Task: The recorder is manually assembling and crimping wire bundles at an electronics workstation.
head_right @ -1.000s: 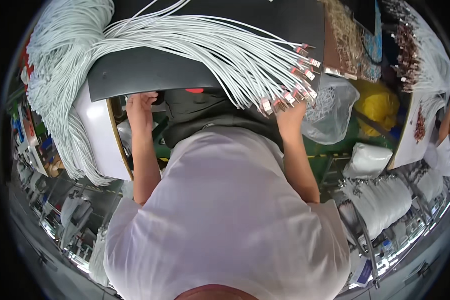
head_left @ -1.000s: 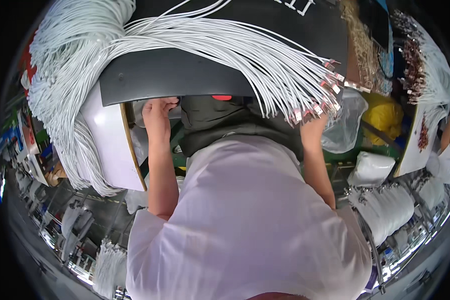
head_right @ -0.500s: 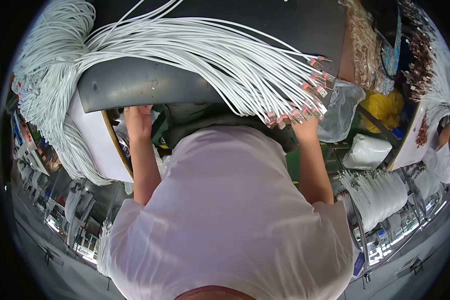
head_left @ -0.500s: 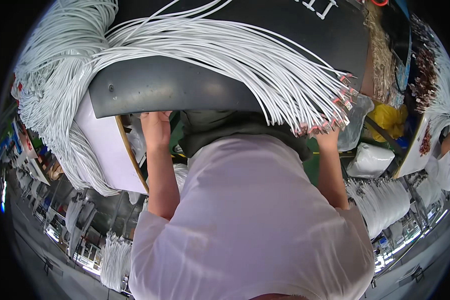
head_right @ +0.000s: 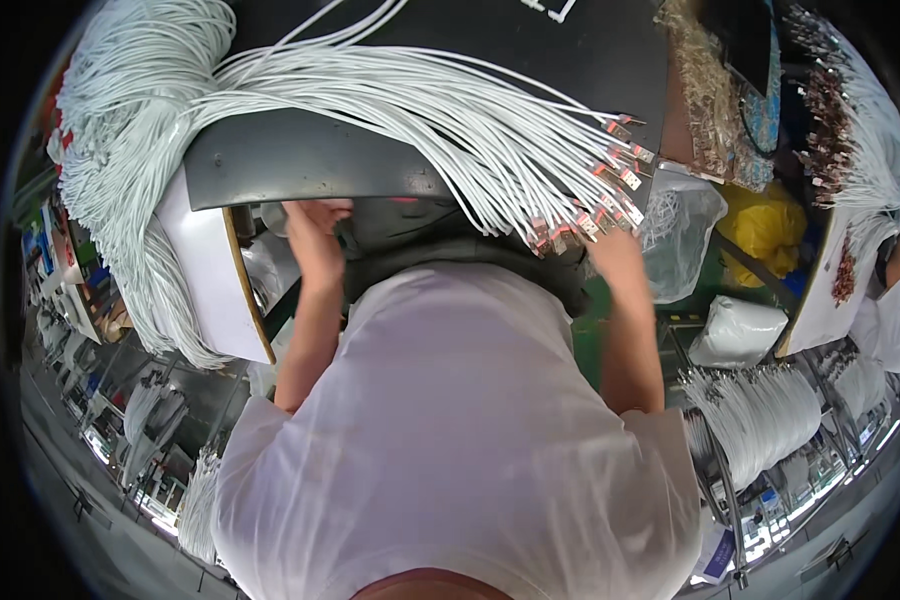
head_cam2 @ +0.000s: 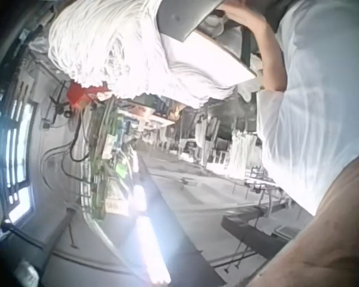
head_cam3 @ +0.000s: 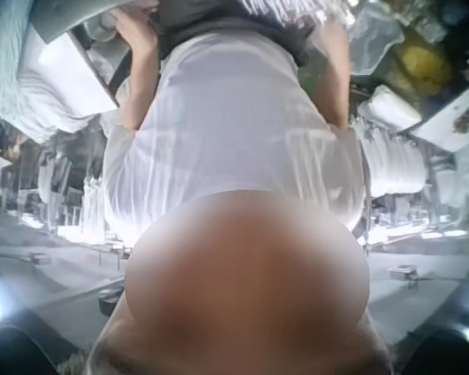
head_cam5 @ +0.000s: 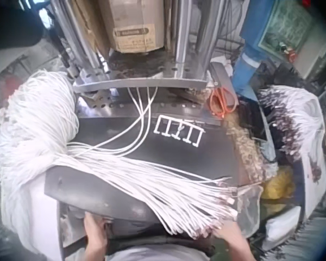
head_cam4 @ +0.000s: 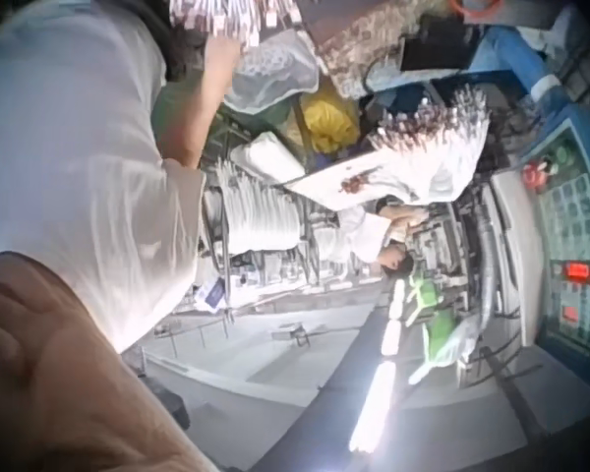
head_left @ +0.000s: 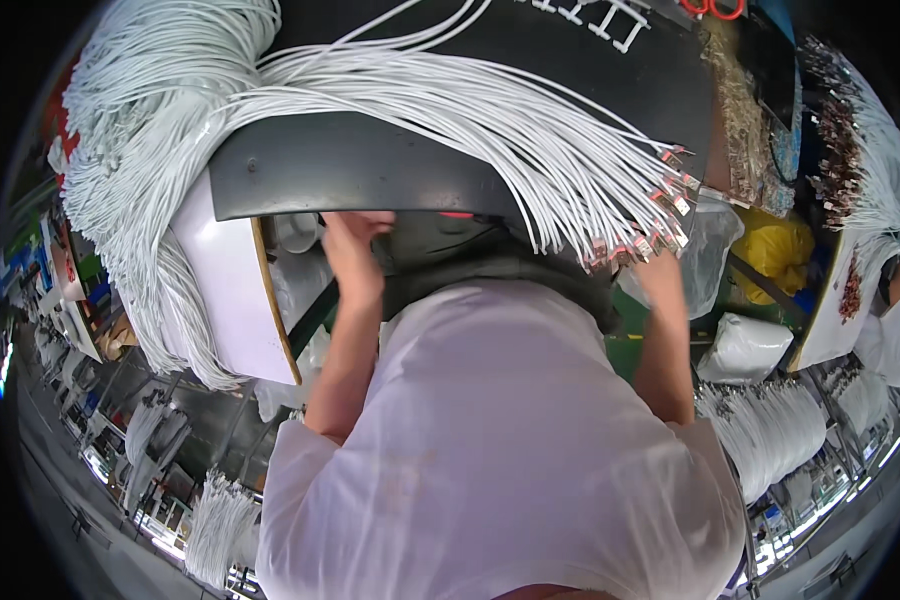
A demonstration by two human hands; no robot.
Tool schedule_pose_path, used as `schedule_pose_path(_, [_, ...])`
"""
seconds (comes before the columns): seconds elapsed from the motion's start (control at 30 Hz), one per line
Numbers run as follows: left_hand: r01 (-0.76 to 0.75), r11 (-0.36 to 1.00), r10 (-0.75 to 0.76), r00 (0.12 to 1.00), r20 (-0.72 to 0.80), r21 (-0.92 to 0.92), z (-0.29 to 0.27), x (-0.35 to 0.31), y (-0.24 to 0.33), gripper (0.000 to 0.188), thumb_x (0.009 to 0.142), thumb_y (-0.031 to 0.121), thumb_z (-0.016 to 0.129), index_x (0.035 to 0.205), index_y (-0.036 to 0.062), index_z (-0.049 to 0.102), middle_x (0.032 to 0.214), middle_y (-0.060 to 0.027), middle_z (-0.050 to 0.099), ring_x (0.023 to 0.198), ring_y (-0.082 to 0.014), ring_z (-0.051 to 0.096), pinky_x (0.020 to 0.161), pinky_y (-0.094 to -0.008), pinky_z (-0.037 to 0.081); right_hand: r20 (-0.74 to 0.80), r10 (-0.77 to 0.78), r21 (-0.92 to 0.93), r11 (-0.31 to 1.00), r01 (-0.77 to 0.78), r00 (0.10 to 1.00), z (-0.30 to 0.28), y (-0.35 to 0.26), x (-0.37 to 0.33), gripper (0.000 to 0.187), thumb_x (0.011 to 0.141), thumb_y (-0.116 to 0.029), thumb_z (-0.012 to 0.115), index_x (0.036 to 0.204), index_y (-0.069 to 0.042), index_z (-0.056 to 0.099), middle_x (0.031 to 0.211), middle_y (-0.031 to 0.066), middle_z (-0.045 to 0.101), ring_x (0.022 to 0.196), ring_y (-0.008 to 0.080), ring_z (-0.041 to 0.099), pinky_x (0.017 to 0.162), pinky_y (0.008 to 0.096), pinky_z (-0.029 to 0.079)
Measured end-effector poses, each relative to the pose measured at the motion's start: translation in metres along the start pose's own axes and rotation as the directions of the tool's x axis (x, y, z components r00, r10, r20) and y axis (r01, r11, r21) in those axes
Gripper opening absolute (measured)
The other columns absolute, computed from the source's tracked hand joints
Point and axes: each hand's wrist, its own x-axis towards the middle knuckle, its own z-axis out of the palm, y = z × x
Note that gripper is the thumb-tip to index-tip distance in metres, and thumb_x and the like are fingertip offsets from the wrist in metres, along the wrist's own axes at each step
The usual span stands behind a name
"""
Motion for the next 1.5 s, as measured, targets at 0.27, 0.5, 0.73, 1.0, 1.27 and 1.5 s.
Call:
schedule_pose_path(0.27, [-0.71, 0.704, 0.552, 0.57, 0.609, 0.026, 0.051, -0.051, 0.056, 0.049, 0.105, 0.044, 0.051, 0.09, 0.0008, 0.07, 0.079, -0.0115, 0.071, 0.07, -0.0243, 0.066, 0.072, -0.036, 0.053, 0.107, -0.253, 0.713, 0.694, 0.103, 0.962, -0.135, -0.107, 0.041, 0.037, 0.1, -0.027, 0.057, 0.111, 0.005, 0.073, 0.113, 0.0169, 0.073, 0.093, 0.023, 0.071, 0.077, 0.035, 0.055])
schedule_pose_path(0.5, [-0.999, 0.021, 0.582, 0.043, 0.812, 0.038, 0.163, -0.011, 0.12, 0.035, 0.09, 0.036, 0.072, 0.106, 0.0044, 0.069, 0.115, -0.0109, 0.068, 0.103, -0.0311, 0.064, 0.087, -0.0421, 0.052, 0.013, -0.938, -0.588, 0.273, 0.762, 0.346, -0.05, -0.227, 0.131, 0.027, 0.097, -0.021, 0.062, 0.114, -0.003, 0.072, 0.119, 0.0231, 0.069, 0.113, 0.0366, 0.065, 0.094, 0.0439, 0.05])
schedule_pose_path(0.73, [-0.935, -0.111, 0.369, 0.275, 0.888, 0.336, 0.12, 0.054, 0.194, 0.038, 0.092, 0.034, 0.073, 0.114, 0.0034, 0.067, 0.117, -0.0155, 0.064, 0.112, -0.0342, 0.062, 0.095, -0.0434, 0.049, -0.684, -0.523, -0.181, 0.797, 0.576, 0.509, -0.093, -0.111, 0.06, 0.019, 0.1, -0.004, 0.055, 0.098, 0.005, 0.071, 0.095, 0.0108, 0.071, 0.088, 0.0176, 0.065, 0.083, 0.0307, 0.053])
schedule_pose_path(1.0, [-0.838, 0.208, 0.023, 0.519, 0.854, 0.504, 0.087, 0.117, 0.239, 0.035, 0.094, 0.028, 0.072, 0.115, -0.0002, 0.067, 0.101, -0.009, 0.068, 0.095, -0.0224, 0.064, 0.086, -0.0317, 0.05, -0.483, -0.195, -0.575, 0.806, -0.141, 0.854, -0.002, 0.212, -0.067, 0.019, 0.097, -0.019, 0.066, 0.098, 0.0, 0.07, 0.084, 0.0133, 0.065, 0.077, 0.0227, 0.061, 0.074, 0.0363, 0.051])
schedule_pose_path(1.27, [-0.796, 0.415, 0.161, 0.54, 0.826, 0.44, 0.143, 0.046, 0.23, 0.037, 0.094, 0.036, 0.074, 0.109, 0.0024, 0.07, 0.092, -0.0112, 0.071, 0.083, -0.0215, 0.067, 0.077, -0.0346, 0.052, -0.69, -0.448, -0.301, 0.892, 0.337, 0.569, -0.049, -0.081, 0.006, 0.045, 0.088, -0.017, 0.074, 0.129, -0.001, 0.064, 0.131, 0.0148, 0.062, 0.124, 0.031, 0.056, 0.104, 0.0395, 0.043])
schedule_pose_path(1.5, [-0.877, 0.447, 0.241, 0.309, 0.92, 0.178, 0.17, 0.028, 0.216, 0.033, 0.092, 0.031, 0.073, 0.114, 0.0058, 0.069, 0.089, -0.0159, 0.071, 0.084, -0.0307, 0.069, 0.078, -0.0381, 0.053, 0.136, -0.629, -0.677, 0.505, 0.535, 0.765, -0.076, -0.272, 0.066, 0.05, 0.087, -0.024, 0.072, 0.134, -0.008, 0.062, 0.128, 0.0164, 0.063, 0.12, 0.0298, 0.06, 0.095, 0.0421, 0.05])
